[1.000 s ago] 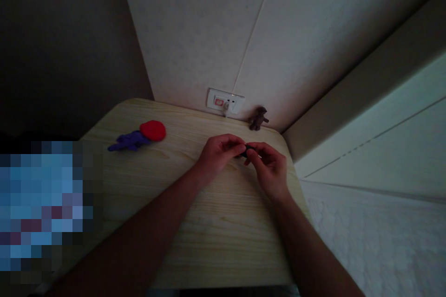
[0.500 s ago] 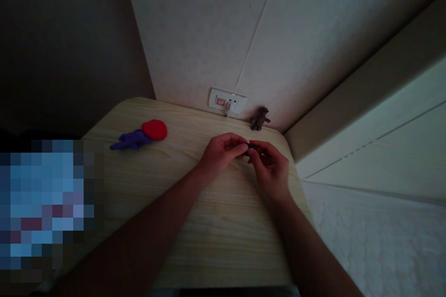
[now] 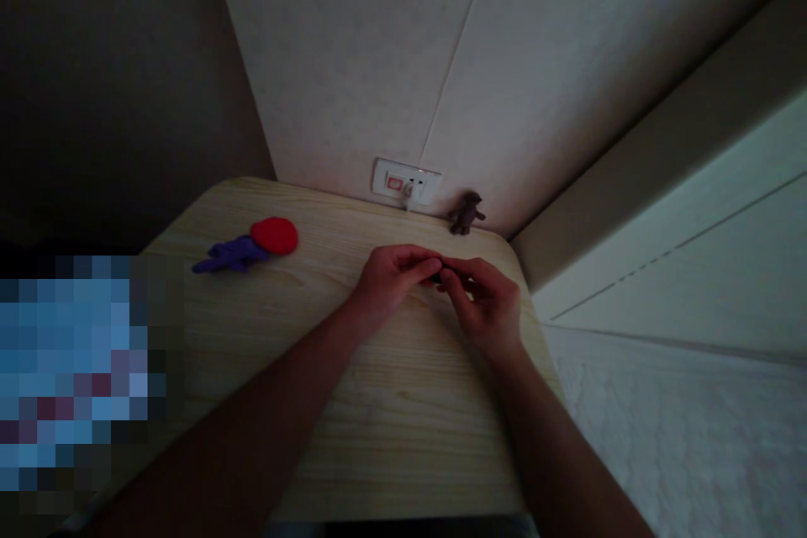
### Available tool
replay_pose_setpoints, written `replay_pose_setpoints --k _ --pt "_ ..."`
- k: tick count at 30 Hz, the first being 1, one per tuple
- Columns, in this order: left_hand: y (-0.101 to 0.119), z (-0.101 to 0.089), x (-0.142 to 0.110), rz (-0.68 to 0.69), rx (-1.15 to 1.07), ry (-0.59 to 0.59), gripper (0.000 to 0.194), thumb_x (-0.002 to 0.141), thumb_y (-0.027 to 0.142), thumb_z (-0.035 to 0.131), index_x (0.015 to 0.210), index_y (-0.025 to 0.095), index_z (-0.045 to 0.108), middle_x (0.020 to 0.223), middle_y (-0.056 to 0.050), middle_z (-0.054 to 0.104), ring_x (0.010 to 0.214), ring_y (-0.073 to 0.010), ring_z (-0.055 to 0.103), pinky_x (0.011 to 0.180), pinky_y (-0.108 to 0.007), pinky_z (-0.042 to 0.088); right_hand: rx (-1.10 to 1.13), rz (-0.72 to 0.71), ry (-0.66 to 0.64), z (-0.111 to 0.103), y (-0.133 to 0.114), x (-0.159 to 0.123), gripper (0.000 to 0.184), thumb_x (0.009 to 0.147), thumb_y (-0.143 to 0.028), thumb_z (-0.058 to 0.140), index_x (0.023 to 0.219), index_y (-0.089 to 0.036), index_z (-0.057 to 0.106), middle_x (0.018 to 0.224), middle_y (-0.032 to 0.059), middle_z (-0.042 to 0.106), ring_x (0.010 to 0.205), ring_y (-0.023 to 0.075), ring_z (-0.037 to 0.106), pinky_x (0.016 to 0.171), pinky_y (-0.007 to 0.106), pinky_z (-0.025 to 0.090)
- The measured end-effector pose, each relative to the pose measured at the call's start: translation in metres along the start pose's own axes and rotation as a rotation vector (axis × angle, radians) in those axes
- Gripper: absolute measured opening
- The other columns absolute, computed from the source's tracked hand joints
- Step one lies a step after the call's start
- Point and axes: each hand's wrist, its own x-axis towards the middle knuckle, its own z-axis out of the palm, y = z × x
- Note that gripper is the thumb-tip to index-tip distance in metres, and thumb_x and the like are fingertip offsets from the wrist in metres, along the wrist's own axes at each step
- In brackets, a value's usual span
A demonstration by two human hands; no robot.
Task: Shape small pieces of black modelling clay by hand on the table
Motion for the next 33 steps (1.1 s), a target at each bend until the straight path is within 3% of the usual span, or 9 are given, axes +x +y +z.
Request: replay_pose_setpoints --k 9,12,18,26,33 --pt "-0.0059 0.0005 0.0029 -0.011 -0.082 -0.034 0.029 0.073 0.035 0.084 0.094 0.015 0.081 0.087 -0.008 0.079 0.075 -0.0181 0.07 0.07 -0.03 0.052 0.03 0.055 0.067 0.0018 -0.0048 -0.0017 0.023 0.093 -0.034 0.07 0.114 -0.025 0.076 0.103 0.0078 0.076 0.083 0.0197 0.074 0.076 0.037 0.066" --pt "-0.006 -0.0006 0.0025 -0.029 -0.063 -0.051 0.026 0.074 0.035 0.083 0.09 0.015 0.082 0.083 -0.008 0.079 0.074 -0.0182 0.071 0.07 -0.03 0.053 -0.04 0.026 0.025 0.0007 -0.0057 -0.0003 0.022 0.095 -0.034 0.067 0.112 -0.026 0.078 0.098 0.0076 0.076 0.083 0.0207 0.073 0.076 0.038 0.064" --pt "-0.0058 -0.0006 0.0014 -0.037 -0.074 -0.012 0.032 0.072 0.038 0.087 0.092 0.015 0.081 0.085 -0.009 0.08 0.078 -0.0202 0.073 0.074 -0.033 0.055 0.012 0.026 0.038 0.001 -0.0047 0.0022 0.023 0.096 -0.035 0.066 0.115 -0.028 0.076 0.103 0.0073 0.075 0.09 0.0204 0.072 0.077 0.036 0.062" --pt "-0.0037 0.0013 0.0006 -0.029 -0.105 0.043 0.031 0.064 0.032 0.092 0.083 0.013 0.079 0.078 -0.007 0.078 0.068 -0.017 0.07 0.069 -0.031 0.054 0.001 0.01 0.012 -0.0009 -0.0048 0.0023 0.015 0.095 -0.032 0.068 0.103 -0.026 0.079 0.092 0.0056 0.075 0.08 0.0189 0.071 0.071 0.033 0.06" --pt "-0.0038 0.0003 0.0012 -0.022 -0.098 0.06 0.032 0.065 0.035 0.091 0.084 0.013 0.078 0.077 -0.007 0.078 0.068 -0.0168 0.07 0.069 -0.031 0.054 -0.004 0.019 -0.02 -0.0007 -0.0034 0.0018 0.026 0.096 -0.035 0.066 0.119 -0.029 0.075 0.1 0.0069 0.075 0.085 0.0201 0.072 0.074 0.036 0.063"
